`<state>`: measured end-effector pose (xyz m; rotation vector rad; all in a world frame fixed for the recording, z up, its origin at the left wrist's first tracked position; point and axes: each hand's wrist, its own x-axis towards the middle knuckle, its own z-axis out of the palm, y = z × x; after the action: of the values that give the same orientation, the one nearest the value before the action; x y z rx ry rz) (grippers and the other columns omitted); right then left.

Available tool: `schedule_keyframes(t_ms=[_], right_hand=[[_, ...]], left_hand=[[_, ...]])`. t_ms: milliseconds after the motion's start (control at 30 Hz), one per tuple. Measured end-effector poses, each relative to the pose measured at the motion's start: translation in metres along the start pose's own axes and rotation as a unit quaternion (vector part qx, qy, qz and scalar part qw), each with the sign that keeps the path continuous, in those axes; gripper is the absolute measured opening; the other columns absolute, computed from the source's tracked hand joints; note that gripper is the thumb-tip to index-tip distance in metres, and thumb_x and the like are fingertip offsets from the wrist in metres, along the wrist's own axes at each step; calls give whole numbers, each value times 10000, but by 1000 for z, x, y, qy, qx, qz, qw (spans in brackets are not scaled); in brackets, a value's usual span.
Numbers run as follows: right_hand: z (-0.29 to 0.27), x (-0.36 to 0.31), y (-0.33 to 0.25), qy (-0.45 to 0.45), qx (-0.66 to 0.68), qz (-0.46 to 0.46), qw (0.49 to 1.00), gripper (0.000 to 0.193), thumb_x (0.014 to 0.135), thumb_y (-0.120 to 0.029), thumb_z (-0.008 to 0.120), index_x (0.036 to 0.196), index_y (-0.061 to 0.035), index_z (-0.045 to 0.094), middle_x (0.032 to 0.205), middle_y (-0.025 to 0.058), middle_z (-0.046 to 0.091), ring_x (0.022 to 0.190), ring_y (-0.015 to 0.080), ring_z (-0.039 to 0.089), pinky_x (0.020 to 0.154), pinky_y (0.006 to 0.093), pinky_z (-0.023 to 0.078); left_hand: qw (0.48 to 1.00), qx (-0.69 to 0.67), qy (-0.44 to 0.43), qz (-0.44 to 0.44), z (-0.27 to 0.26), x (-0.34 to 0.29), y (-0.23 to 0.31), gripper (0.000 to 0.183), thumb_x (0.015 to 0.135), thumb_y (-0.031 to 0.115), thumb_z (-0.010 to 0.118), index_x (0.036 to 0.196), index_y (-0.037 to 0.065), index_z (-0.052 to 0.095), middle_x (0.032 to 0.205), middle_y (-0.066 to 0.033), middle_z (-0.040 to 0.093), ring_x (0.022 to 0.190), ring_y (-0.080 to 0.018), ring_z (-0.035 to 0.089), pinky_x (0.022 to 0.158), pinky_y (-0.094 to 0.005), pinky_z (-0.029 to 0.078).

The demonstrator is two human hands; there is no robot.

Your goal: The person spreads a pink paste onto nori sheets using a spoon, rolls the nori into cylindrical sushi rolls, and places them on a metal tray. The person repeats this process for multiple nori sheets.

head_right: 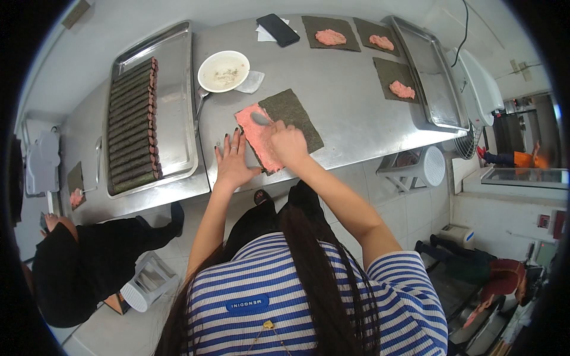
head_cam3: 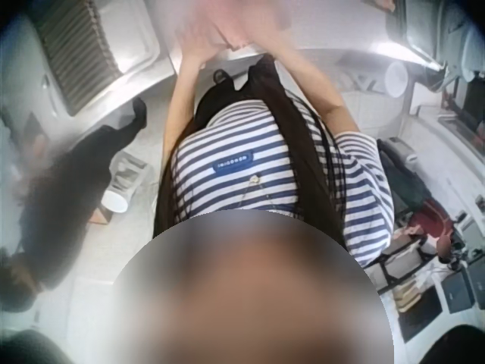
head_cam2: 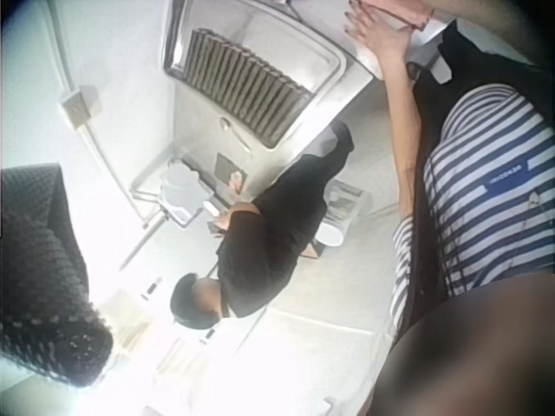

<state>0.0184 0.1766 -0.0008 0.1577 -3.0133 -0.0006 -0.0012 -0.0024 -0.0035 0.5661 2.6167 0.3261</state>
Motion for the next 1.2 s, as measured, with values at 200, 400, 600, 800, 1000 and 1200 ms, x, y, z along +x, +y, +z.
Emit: schedule_keyframes(t_ms=[200,400,600,800,1000,1200], right_hand=[[-22,8,-9,-73,117,42,990,210,764,-93,577,939,-7,655,922,162,632,776,347,663,651,438,545],[-27,1,16,-52,130,88,986,196,767,-85,552,923,-28,656,954,158,639,812,378,654,657,472,533],[-26,-43,4,-83,99,-2,992,246,777,-90,561,1004,-24,632,930,127,628,778,327,666,643,421,540],[-42,-52,10,-36,98,66,992,289,766,-81,572,1046,-27,617,920,117,624,772,287,670,644,401,546],[-22,-91,-12,-43,92,35,994,340,758,-18,524,1081,-47,624,887,99,613,743,313,650,632,409,537],[-45,-87,1,-57,114,100,987,348,750,-33,550,1095,-10,596,935,112,598,762,293,655,633,402,545]], left_hand=[[1000,1,1,-3,1,-1,-3,1121,649,487,739,1505,64,152,1592,-89,83,1462,-330,55,1145,-579,73],[1000,-2,0,0,-1,-3,0,1120,655,491,737,1504,58,148,1591,-93,84,1461,-336,58,1143,-581,76],[1000,3,4,1,0,-1,0,1121,657,509,746,1504,69,159,1588,-86,100,1463,-318,58,1153,-562,62],[1000,7,1,-3,-1,-3,-1,1134,655,502,751,1506,66,143,1587,-94,97,1462,-327,51,1148,-572,62],[1000,20,-10,5,0,1,1,1147,655,502,752,1509,67,122,1588,-97,85,1462,-332,40,1144,-584,60],[1000,16,-13,-2,-1,-2,-1,1146,658,492,752,1511,72,111,1590,-96,77,1463,-329,35,1146,-580,62]])
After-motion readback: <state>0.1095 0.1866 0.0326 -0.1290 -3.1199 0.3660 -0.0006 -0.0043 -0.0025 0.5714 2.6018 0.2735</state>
